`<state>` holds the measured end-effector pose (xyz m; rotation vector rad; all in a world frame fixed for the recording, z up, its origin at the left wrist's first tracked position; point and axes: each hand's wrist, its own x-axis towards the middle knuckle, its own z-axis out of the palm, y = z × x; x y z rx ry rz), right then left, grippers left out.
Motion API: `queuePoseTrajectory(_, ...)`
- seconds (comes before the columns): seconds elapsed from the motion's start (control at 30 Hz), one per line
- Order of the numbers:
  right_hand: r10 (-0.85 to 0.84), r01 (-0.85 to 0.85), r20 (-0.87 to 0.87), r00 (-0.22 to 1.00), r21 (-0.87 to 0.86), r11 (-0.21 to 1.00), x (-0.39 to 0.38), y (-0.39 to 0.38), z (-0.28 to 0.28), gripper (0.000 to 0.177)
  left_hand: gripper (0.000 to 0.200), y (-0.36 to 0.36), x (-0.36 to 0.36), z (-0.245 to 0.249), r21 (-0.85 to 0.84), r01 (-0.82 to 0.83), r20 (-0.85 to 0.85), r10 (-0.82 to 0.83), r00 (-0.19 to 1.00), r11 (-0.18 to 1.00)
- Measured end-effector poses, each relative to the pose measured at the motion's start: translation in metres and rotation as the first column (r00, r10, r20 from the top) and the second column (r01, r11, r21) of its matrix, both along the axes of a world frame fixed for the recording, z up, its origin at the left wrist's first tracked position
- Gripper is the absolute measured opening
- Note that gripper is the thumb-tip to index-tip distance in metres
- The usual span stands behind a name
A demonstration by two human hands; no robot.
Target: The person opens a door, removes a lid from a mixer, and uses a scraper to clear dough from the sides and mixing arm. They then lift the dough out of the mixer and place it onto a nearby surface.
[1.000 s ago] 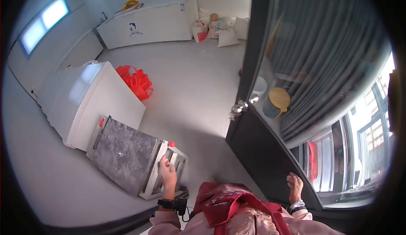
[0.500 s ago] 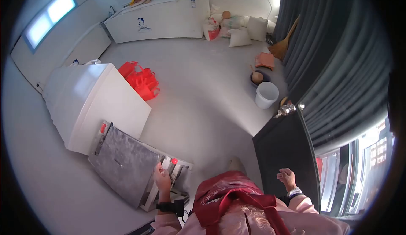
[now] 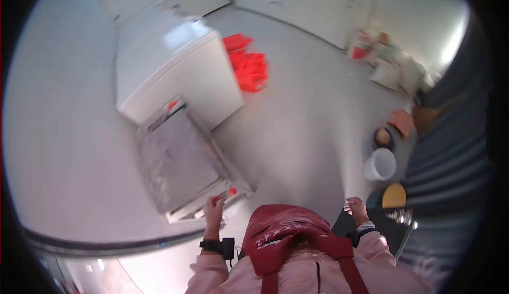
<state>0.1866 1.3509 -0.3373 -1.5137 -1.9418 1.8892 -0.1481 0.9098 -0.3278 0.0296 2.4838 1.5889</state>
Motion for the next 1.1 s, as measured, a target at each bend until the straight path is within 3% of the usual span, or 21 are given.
queuePoseTrajectory(0.03, 0.074, -0.074, 0.004, 0.997, -0.013, 0.997, -0.022, 0.006, -0.007, 0.027, 0.022, 0.007, 0.011, 0.024, 0.002, -0.043, 0.064, 0.043, 0.997, 0.999)
queuePoseTrajectory(0.23, 0.467, -0.469, -0.073, 0.881, -0.011, 0.883, -0.161, 0.037, -0.002, 0.022, 0.025, 0.002, 0.021, 0.023, 0.027, -0.164, 0.263, 0.151, 0.953, 0.986)
queuePoseTrajectory(0.37, 0.627, -0.626, -0.066, 0.777, 0.036, 0.779, -0.247, 0.028, 0.012, 0.024, 0.029, -0.005, 0.016, 0.015, 0.053, -0.265, 0.255, 0.243, 0.936, 0.963)
queuePoseTrajectory(0.43, 0.739, -0.736, -0.081, 0.669, 0.065, 0.674, -0.286, 0.019, 0.021, 0.026, 0.030, -0.006, 0.014, 0.018, 0.076, -0.297, 0.251, 0.270, 0.930, 0.952)
queuePoseTrajectory(0.57, 0.821, -0.815, -0.073, 0.567, 0.095, 0.572, -0.354, -0.002, 0.015, 0.026, 0.031, -0.021, 0.012, 0.000, -0.009, -0.245, 0.221, 0.241, 0.945, 0.969)
queuePoseTrajectory(0.73, 0.904, -0.913, -0.124, 0.408, -0.067, 0.403, -0.423, -0.053, 0.013, 0.030, 0.032, -0.039, 0.039, -0.014, -0.059, -0.420, 0.226, 0.422, 0.878, 0.905)
queuePoseTrajectory(0.87, 0.970, -0.977, -0.130, 0.207, -0.070, 0.199, -0.486, -0.099, 0.028, 0.033, 0.035, -0.040, 0.068, -0.013, -0.121, -0.590, 0.255, 0.599, 0.759, 0.798)
queuePoseTrajectory(1.03, 0.991, -0.999, -0.129, 0.030, -0.024, 0.027, -0.551, -0.155, 0.047, 0.036, 0.031, -0.025, 0.100, 0.000, -0.024, -0.798, 0.275, 0.771, 0.574, 0.602)
queuePoseTrajectory(1.1, 0.971, -0.992, -0.215, 0.107, -0.086, 0.090, -0.572, -0.172, 0.049, 0.040, 0.031, -0.013, 0.112, 0.005, -0.047, -0.860, 0.283, 0.833, 0.476, 0.508)
